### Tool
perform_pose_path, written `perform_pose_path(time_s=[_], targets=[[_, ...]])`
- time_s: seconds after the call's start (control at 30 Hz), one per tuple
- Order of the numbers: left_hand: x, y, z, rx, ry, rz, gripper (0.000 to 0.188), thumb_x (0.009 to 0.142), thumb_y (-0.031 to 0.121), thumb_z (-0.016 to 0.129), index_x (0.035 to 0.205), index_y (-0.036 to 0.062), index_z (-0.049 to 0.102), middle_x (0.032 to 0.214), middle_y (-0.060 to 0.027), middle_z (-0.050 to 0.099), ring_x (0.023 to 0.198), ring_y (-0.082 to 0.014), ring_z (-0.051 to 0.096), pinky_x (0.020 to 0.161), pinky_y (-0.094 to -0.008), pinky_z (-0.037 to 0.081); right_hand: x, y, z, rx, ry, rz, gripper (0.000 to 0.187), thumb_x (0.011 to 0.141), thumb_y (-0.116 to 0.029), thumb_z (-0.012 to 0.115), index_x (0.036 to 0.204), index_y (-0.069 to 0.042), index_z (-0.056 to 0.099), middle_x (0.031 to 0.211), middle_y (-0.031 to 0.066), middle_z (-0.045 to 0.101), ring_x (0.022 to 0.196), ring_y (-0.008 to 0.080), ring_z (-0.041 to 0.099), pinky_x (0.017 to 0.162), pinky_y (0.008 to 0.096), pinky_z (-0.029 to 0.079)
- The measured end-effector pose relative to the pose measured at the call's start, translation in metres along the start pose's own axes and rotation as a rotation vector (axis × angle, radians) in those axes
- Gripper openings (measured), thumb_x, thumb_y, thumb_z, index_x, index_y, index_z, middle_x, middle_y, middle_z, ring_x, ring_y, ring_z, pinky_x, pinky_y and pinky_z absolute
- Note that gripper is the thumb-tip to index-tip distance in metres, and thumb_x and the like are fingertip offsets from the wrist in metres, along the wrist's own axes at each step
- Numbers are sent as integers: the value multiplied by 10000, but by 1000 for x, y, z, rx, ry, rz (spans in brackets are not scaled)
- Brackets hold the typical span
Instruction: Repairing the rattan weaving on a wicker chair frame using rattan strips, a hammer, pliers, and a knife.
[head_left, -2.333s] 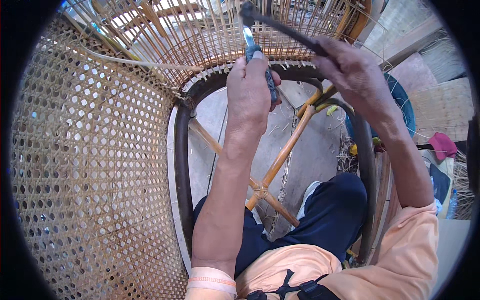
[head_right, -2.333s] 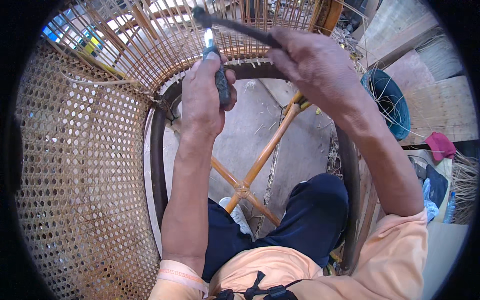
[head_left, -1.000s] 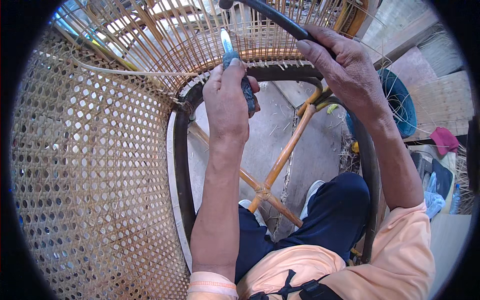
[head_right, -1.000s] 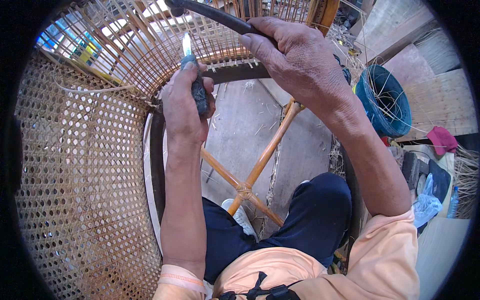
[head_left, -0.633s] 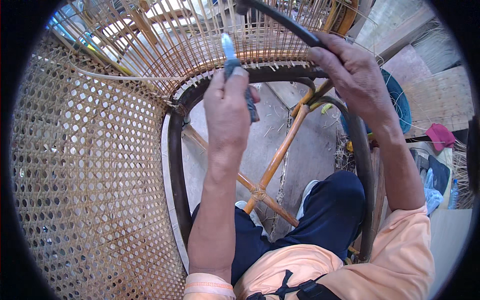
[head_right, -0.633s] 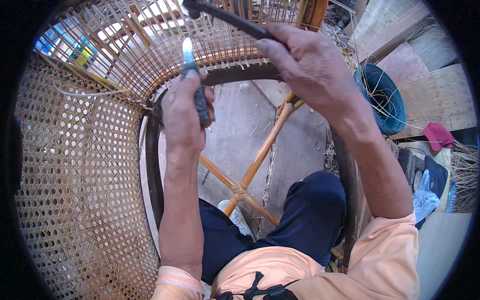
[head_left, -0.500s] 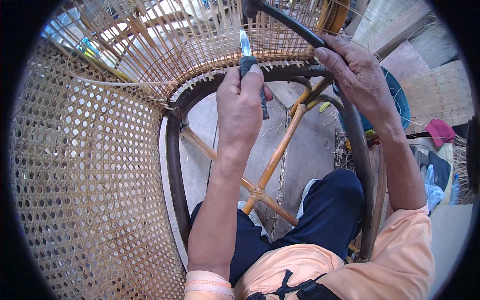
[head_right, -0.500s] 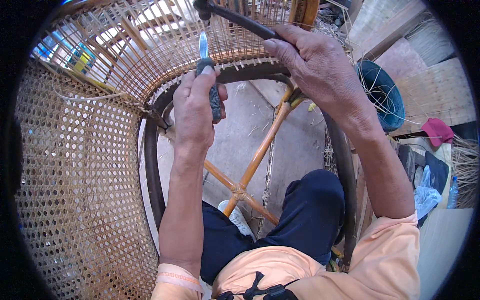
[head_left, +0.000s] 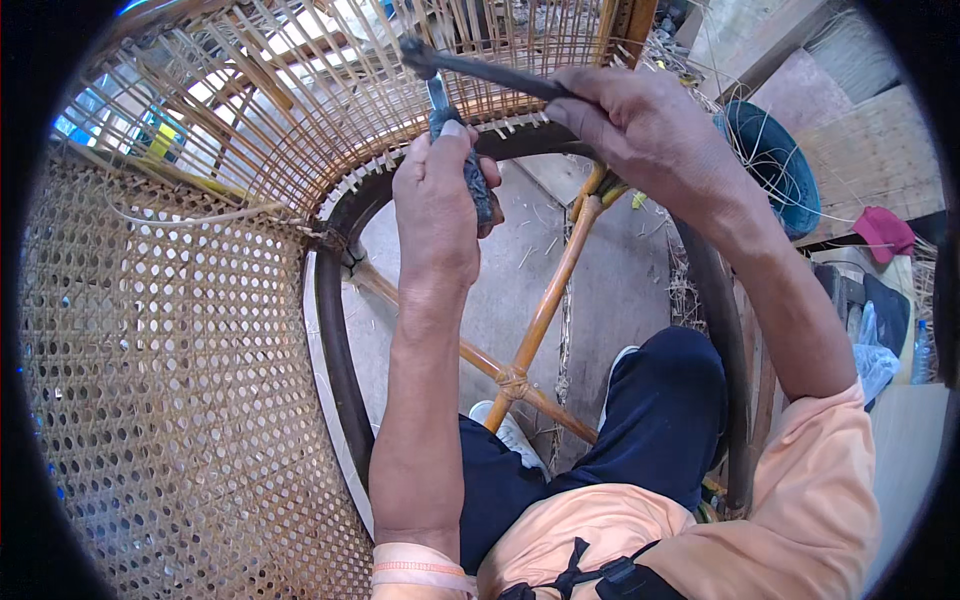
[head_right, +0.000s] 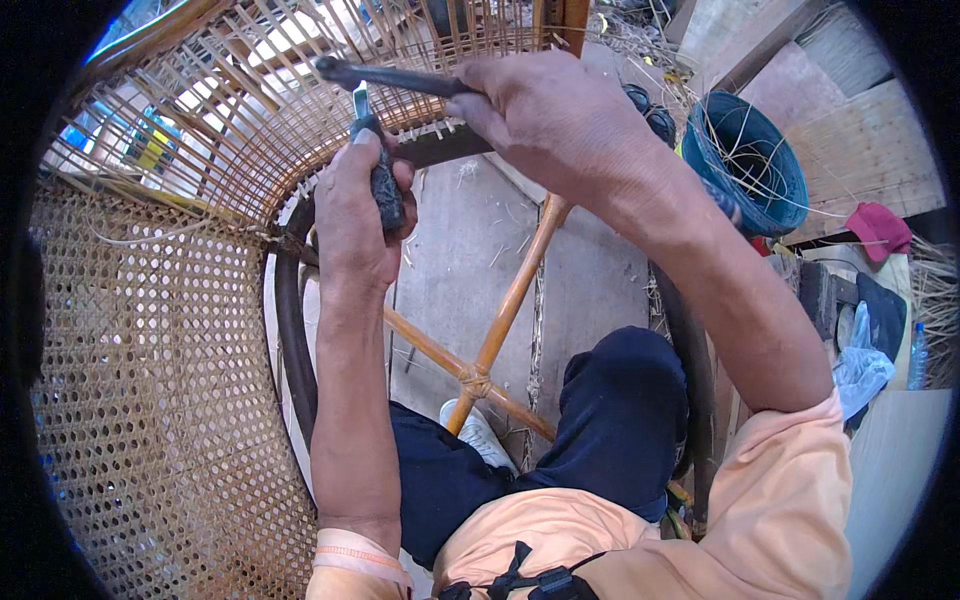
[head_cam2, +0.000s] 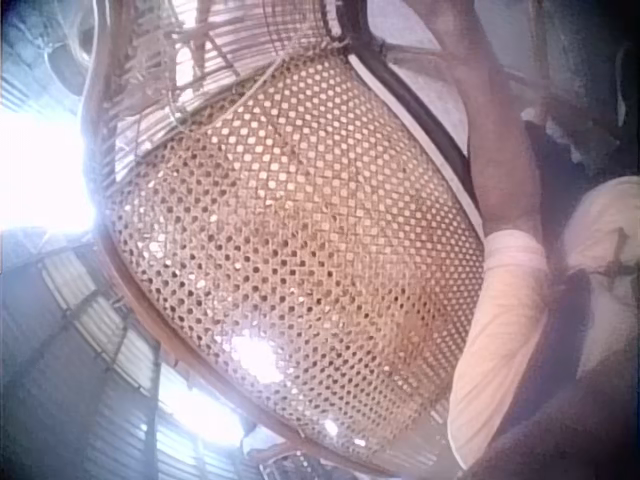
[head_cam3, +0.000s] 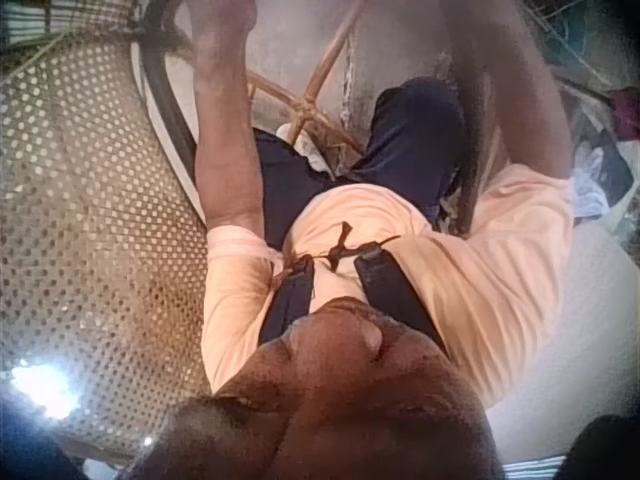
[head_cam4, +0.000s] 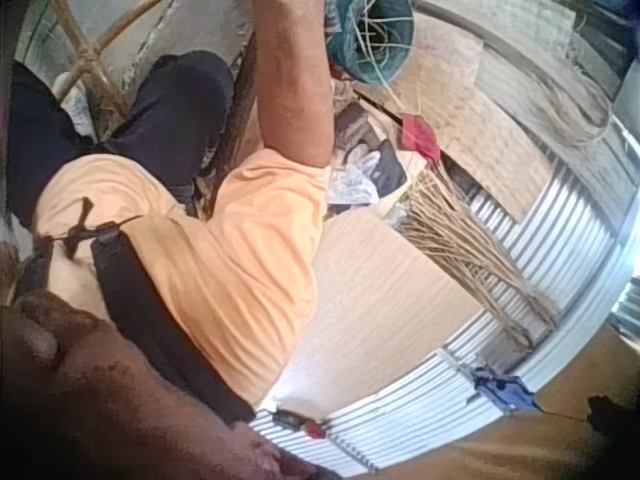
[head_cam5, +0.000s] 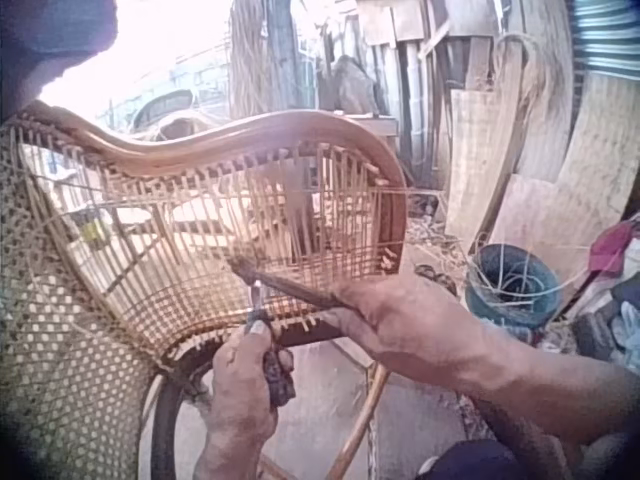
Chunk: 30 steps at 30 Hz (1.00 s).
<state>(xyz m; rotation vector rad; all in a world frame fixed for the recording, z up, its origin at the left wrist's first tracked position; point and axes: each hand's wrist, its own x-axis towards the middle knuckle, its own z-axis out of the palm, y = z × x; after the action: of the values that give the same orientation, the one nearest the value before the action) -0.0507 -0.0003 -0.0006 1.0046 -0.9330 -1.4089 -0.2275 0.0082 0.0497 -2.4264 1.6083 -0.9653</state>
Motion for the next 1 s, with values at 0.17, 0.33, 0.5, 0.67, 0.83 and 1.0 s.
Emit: perform_pose_path(time_s=[0.17, 0.33, 0.5, 0.67, 0.83, 1.0], targets=[[-9, -4, 1, 108, -21, 59, 218, 906, 270, 510, 907, 55, 547, 613, -25, 542, 410, -55, 452, 344, -189, 349, -8, 9, -19, 41, 70, 58, 297, 937, -294, 531, 1043, -39, 639, 663, 94, 600, 588, 176, 595, 514, 300, 458], [1, -9, 10, 190, -65, 139, 217, 912, 268, 510, 909, 55, 551, 613, -20, 554, 414, -52, 460, 346, -191, 350, -17, 17, -22, 22, 85, 81, 320, 936, -305, 538, 1086, -40, 636, 673, 64, 609, 582, 136, 590, 496, 267, 453], [4, -10, 16, 105, -17, 39, 213, 911, 262, 500, 814, 73, 525, 611, -14, 541, 446, -53, 459, 376, -206, 356, -15, 21, -19, 57, 109, 78, 314, 938, -320, 524, 1046, -53, 650, 677, 87, 612, 591, 167, 602, 520, 304, 469], [5, -14, 21, 77, 6, 22, 204, 906, 265, 503, 851, 72, 533, 611, -18, 544, 421, -62, 458, 363, -203, 354, -2, 19, -14, -182, -99, 7, 313, 929, -331, 529, 1020, -58, 652, 664, 106, 603, 597, 190, 615, 531, 330, 474], [-8, -17, 31, 152, -46, 91, 216, 905, 275, 516, 885, 62, 551, 609, -24, 545, 404, -65, 449, 356, -203, 335, -8, 25, -38, 49, 46, 83, 344, 931, -301, 560, 1123, -24, 629, 686, 19, 534, 617, 103, 496, 529, 249, 387], [-1, -24, 37, 218, -2, 131, 226, 906, 277, 519, 872, 57, 560, 606, -17, 547, 406, -61, 454, 354, -205, 336, -15, 28, -39, 1, 40, 97, 317, 936, -284, 539, 1059, -12, 645, 694, 102, 626, 605, 137, 608, 511, 282, 474]])
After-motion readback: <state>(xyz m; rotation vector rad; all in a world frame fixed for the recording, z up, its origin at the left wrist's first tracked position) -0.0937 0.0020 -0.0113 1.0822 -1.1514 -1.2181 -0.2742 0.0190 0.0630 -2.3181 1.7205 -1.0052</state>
